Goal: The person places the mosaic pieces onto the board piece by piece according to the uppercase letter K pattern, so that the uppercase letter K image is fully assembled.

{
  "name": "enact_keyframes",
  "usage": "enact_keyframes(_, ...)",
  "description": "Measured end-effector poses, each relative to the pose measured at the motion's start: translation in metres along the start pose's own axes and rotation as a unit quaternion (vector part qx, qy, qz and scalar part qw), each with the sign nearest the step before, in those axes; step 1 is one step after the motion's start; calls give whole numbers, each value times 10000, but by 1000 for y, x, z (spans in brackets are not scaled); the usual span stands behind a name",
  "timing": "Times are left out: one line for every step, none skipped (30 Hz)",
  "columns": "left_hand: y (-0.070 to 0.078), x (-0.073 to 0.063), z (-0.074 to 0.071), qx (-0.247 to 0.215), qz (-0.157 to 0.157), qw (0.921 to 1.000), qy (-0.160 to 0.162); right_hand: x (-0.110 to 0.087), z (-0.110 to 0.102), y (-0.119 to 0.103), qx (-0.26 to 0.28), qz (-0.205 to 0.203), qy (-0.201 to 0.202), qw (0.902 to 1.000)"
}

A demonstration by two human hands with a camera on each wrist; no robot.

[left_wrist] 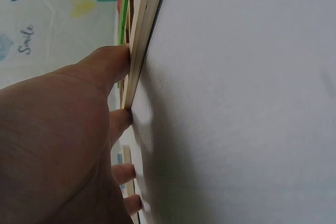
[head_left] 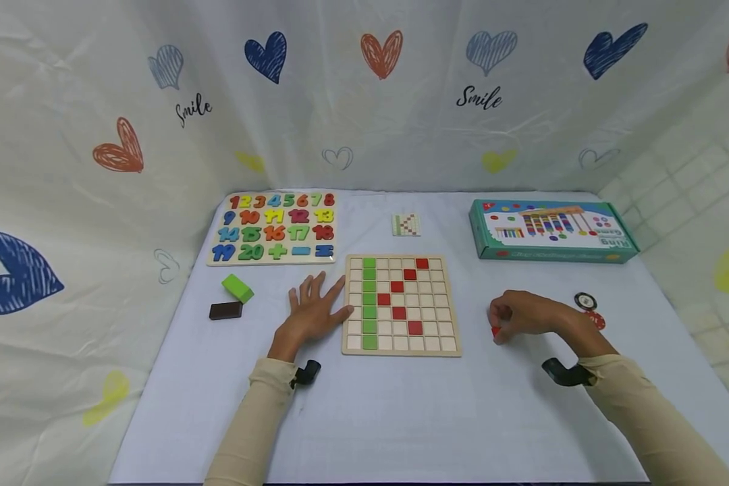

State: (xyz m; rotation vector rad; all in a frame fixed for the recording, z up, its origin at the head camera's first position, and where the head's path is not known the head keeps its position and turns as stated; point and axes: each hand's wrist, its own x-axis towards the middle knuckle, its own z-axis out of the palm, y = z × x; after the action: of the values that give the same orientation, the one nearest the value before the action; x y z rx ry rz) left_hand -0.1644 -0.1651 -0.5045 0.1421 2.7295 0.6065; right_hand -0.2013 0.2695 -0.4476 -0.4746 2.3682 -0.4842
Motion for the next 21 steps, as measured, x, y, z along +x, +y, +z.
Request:
enact_keyframes(0,0,0,-4,9,10000,-1,0,0,-1,9,11,-23,10000)
enact_keyframes(0,0,1,1,5,10000,-13,0,-1,-1,22,28,-43,10000)
enact_keyframes(0,1,1,11,2,10000,-22,0,-1,-1,27,18,-52,10000)
enact_keyframes(0,0,1,16,5,10000,-17,0,-1,-1,45,14,-60,10000)
enact_keyframes(0,0,1,12,8,10000,-14,-1,-1,-1,60,6,-60,10000)
enact_keyframes(0,0,1,1,20,10000,4,-1,-1,-1,74,-7,-56,10000)
enact_keyframes(0,0,1,-2,29,10000,17,-2,-1,-1,85,-27,-54,9999)
enact_keyframes(0,0,1,-2,28,10000,19,-2,-1,-1,90,-37,-44,9999)
enact_keyframes(0,-1,0,-19,39,10000,43,-2,-1,-1,95,-45,-42,9999)
enact_keyframes(0,-1,0,-28,45,10000,59,-3,-2,-2,111,-37,-44,9999)
enact_keyframes(0,-1,0,-36,44,10000,73,-3,-2,-2,114,-61,-40,9999)
enact_keyframes(0,-1,-1,-42,41,9999,91,-4,-3,-2,132,-71,-39,9999)
enact_keyframes(0,-1,-1,-36,40,9999,108,-4,-4,-3,161,-100,-40,9998)
enact_keyframes(-1,-1,-1,-46,39,9999,123,-4,-4,-3,196,-127,-33,9997)
enact_keyframes(-1,0,-1,-38,40,9999,128,-4,-5,-5,239,-169,-35,9996)
enact_keyframes(-1,0,0,-21,40,9999,119,-4,-6,-6,284,-212,-29,9994)
enact_keyframes(-1,0,0,-6,38,9999,104,-4,-7,-7,307,-287,-8,9991)
enact_keyframes(-1,1,1,16,30,10000,76,-3,-7,-8,357,-321,11,9988)
enact_keyframes(-2,1,1,42,22,10000,47,-1,-8,-10,381,-385,52,9985)
enact_keyframes(-2,1,2,42,20,10000,36,0,-8,-12,415,-424,101,9982)
enact_keyframes(-1,1,2,63,9,10000,16,2,-9,-14,449,-475,148,9978)
